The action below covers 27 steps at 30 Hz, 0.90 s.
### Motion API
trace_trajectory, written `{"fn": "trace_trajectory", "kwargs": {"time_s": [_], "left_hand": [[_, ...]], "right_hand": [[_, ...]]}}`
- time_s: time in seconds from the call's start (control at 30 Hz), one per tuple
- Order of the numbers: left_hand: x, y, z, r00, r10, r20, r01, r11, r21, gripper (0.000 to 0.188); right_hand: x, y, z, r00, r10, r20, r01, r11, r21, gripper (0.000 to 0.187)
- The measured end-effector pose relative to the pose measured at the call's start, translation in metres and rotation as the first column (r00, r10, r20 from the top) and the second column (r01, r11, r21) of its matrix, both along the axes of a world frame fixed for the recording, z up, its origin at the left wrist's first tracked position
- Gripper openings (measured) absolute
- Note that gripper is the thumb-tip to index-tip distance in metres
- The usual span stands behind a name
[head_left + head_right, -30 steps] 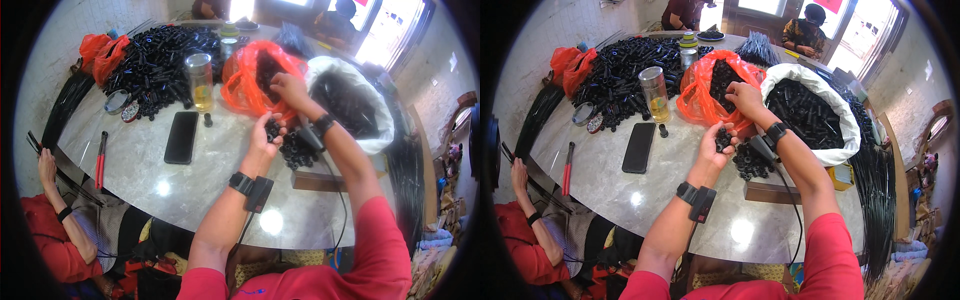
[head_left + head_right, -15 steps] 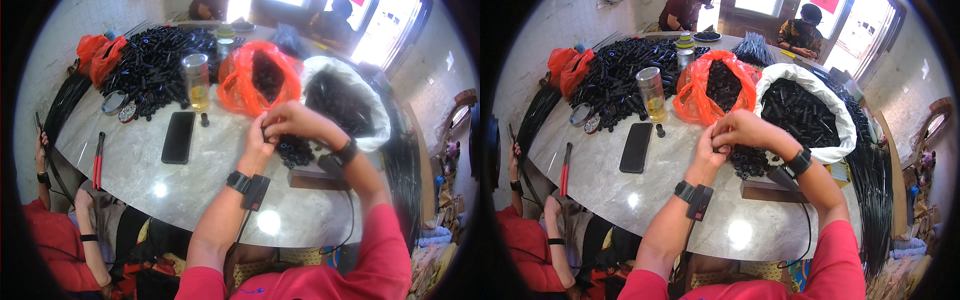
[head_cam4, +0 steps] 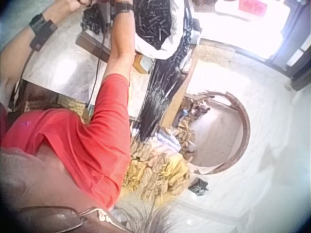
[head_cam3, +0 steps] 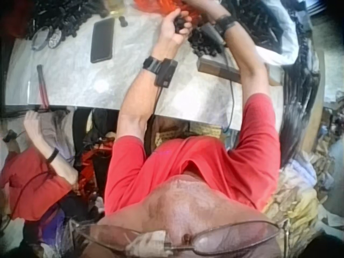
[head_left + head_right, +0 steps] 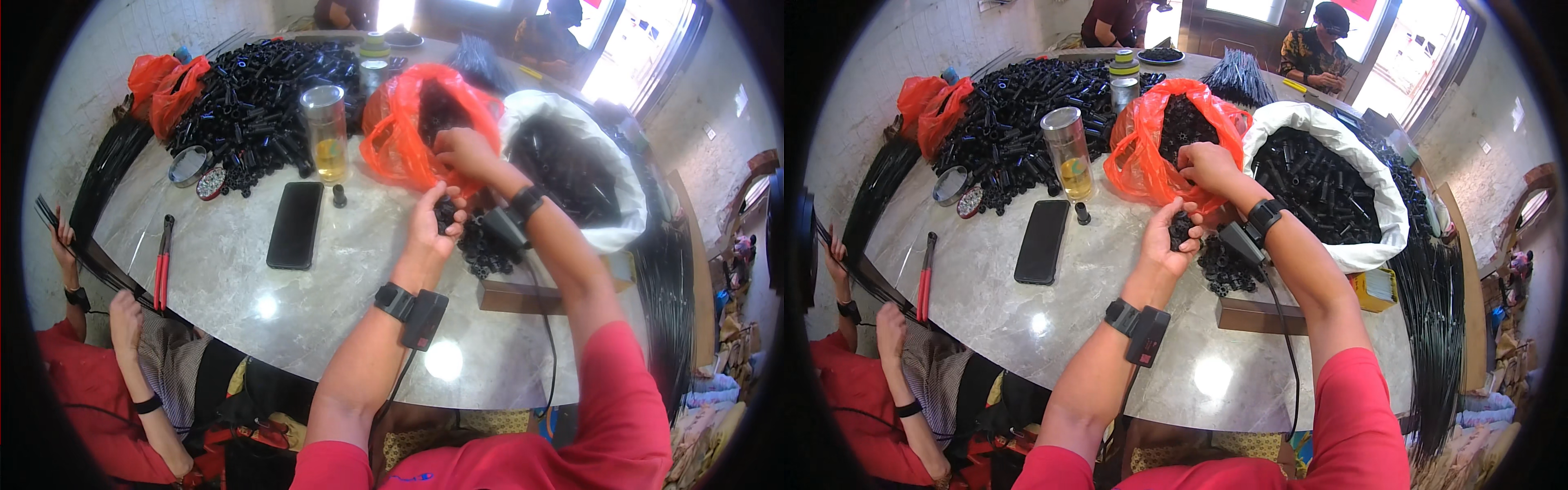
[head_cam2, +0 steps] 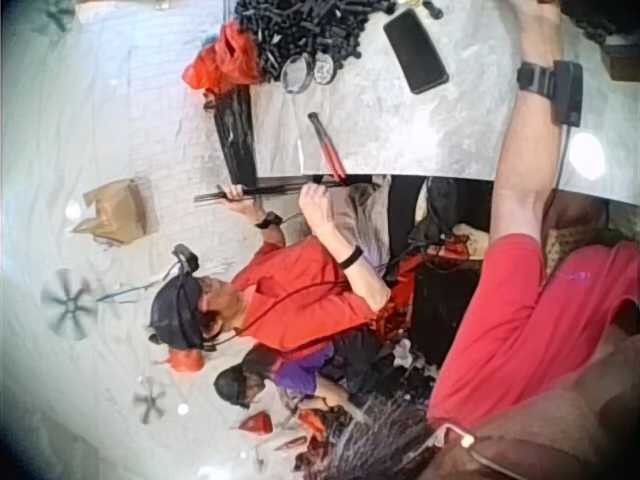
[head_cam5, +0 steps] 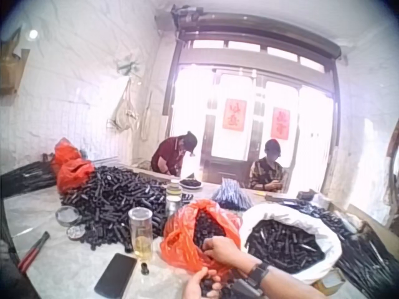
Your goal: The worker processes black umbrella ribs using pliers and sorts small plastic components for assembly on a factory table.
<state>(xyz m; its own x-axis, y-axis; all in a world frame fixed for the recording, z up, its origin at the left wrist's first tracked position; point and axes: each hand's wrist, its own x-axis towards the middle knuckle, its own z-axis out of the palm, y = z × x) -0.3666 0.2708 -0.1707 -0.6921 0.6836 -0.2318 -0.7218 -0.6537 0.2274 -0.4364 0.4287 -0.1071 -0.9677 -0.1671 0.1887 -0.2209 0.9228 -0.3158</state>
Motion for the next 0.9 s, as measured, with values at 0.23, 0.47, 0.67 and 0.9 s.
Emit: {"fn": "trace_trajectory", "kwargs": {"time_s": [0.23, 0.47, 0.67, 0.9], "left_hand": [[0.001, 0.002, -0.001, 0.999, 0.019, -0.027, -0.020, 0.999, -0.032, 0.025], [0.001, 0.002, 0.002, 1.000, 0.005, -0.012, -0.006, 1.000, -0.027, 0.026], [0.000, 0.002, 0.002, 1.000, 0.014, -0.019, -0.014, 0.999, -0.033, 0.028], [0.000, -0.007, 0.007, 0.995, 0.096, -0.002, -0.096, 0.994, -0.044, 0.025]], "right_hand": [[-0.001, 0.006, -0.002, 0.934, -0.146, -0.328, 0.154, 0.988, 0.000, 0.019], [-0.020, -0.004, -0.008, 0.951, -0.081, -0.300, 0.181, 0.930, 0.321, 0.017], [-0.008, 0.006, -0.004, 0.904, -0.069, -0.422, 0.138, 0.981, 0.136, 0.018], [0.100, -0.040, 0.045, 0.953, 0.160, 0.259, 0.037, 0.783, -0.621, 0.019]]}}
